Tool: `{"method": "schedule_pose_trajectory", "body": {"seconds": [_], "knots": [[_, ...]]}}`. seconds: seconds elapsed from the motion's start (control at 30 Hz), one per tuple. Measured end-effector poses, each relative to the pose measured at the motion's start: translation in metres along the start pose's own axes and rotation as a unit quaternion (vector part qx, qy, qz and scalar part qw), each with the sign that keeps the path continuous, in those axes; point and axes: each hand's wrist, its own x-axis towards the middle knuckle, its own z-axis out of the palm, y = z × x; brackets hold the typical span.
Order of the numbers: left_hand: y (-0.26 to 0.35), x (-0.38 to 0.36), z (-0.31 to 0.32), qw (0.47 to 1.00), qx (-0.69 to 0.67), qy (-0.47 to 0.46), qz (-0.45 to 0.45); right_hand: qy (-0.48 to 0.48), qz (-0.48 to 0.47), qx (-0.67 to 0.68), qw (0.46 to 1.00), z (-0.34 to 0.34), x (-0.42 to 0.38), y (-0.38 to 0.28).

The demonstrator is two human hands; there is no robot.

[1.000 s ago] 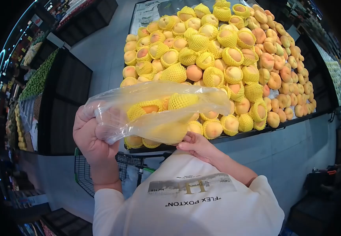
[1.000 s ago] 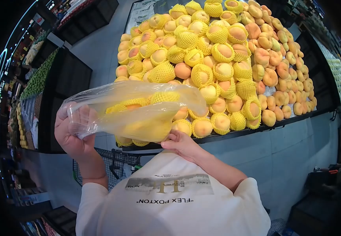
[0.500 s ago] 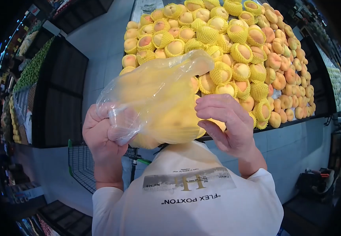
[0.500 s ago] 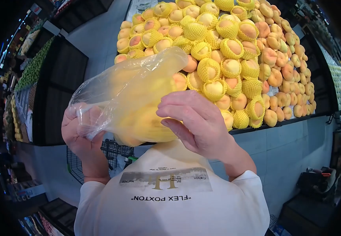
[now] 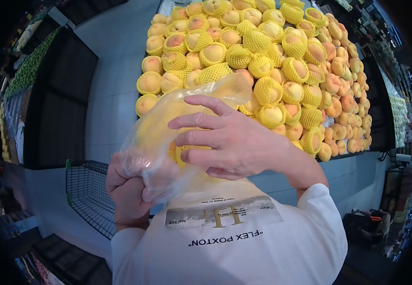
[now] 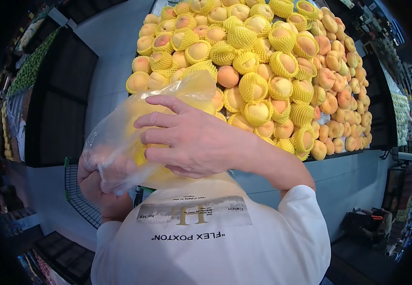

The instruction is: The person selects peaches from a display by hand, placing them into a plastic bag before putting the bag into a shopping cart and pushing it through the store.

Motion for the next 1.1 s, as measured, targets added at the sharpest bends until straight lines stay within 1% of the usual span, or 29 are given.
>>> {"method": "schedule_pose_trajectory", "body": {"seconds": [0.07, 0.13, 0.17, 0.23, 0.27, 0.33, 0.37, 0.43, 0.53, 0.57, 0.63, 0.73, 0.83, 0.93, 1.0, 1.03, 1.1], "knots": [[0.000, 0.001, -0.012, 0.998, -0.026, -0.063, -0.014, -0.052, 0.012, 0.034, 0.998, -0.007, -0.010, 0.002], [-0.002, 0.000, -0.010, 0.999, 0.020, -0.033, 0.008, -0.100, 0.060, 0.071, 0.991, -0.018, -0.028, 0.000], [-0.003, -0.001, -0.009, 0.999, 0.044, -0.018, 0.018, -0.102, 0.072, 0.079, 0.989, -0.023, -0.036, 0.000], [-0.002, -0.001, -0.014, 0.998, -0.041, -0.031, -0.029, -0.103, 0.097, 0.093, 0.986, -0.032, -0.049, 0.001], [-0.003, -0.002, -0.015, 0.994, -0.083, -0.039, -0.055, -0.150, 0.171, 0.094, 0.969, -0.034, -0.051, 0.000], [-0.004, -0.002, -0.005, 0.998, -0.038, -0.017, -0.045, -0.239, 0.318, 0.093, 0.913, -0.038, -0.056, -0.001], [-0.006, -0.002, 0.000, 0.999, -0.015, -0.007, -0.040, -0.186, 0.312, 0.086, 0.928, -0.032, -0.058, -0.001], [-0.013, -0.005, 0.005, 0.997, -0.031, -0.023, -0.062, -0.078, 0.296, 0.068, 0.950, -0.007, -0.058, 0.004], [-0.015, -0.007, 0.011, 0.993, 0.008, -0.053, -0.102, -0.003, 0.219, 0.084, 0.972, 0.018, -0.041, 0.015], [-0.015, -0.007, 0.012, 0.991, 0.031, -0.065, -0.115, -0.015, 0.227, 0.068, 0.971, 0.026, -0.036, 0.022], [-0.023, -0.006, -0.001, 0.988, 0.001, -0.101, -0.119, -0.039, 0.248, 0.033, 0.968, 0.036, -0.031, 0.035], [-0.035, -0.007, -0.003, 0.984, -0.069, -0.122, -0.113, -0.212, 0.353, 0.017, 0.911, 0.037, -0.038, 0.037], [-0.046, -0.006, -0.008, 0.979, -0.080, -0.145, -0.122, -0.122, 0.261, -0.103, 0.952, 0.069, -0.073, 0.055], [-0.051, -0.008, -0.018, 0.970, -0.074, -0.140, -0.187, -0.187, 0.316, -0.208, 0.907, 0.087, -0.081, 0.055], [-0.058, -0.007, -0.029, 0.968, -0.020, -0.161, -0.191, -0.167, 0.318, -0.258, 0.897, 0.098, -0.084, 0.053], [-0.064, -0.004, -0.037, 0.968, 0.034, -0.189, -0.163, -0.158, 0.318, -0.283, 0.891, 0.100, -0.085, 0.052], [-0.068, -0.003, -0.042, 0.964, 0.058, -0.204, -0.161, -0.178, 0.346, -0.276, 0.879, 0.103, -0.084, 0.049]]}}
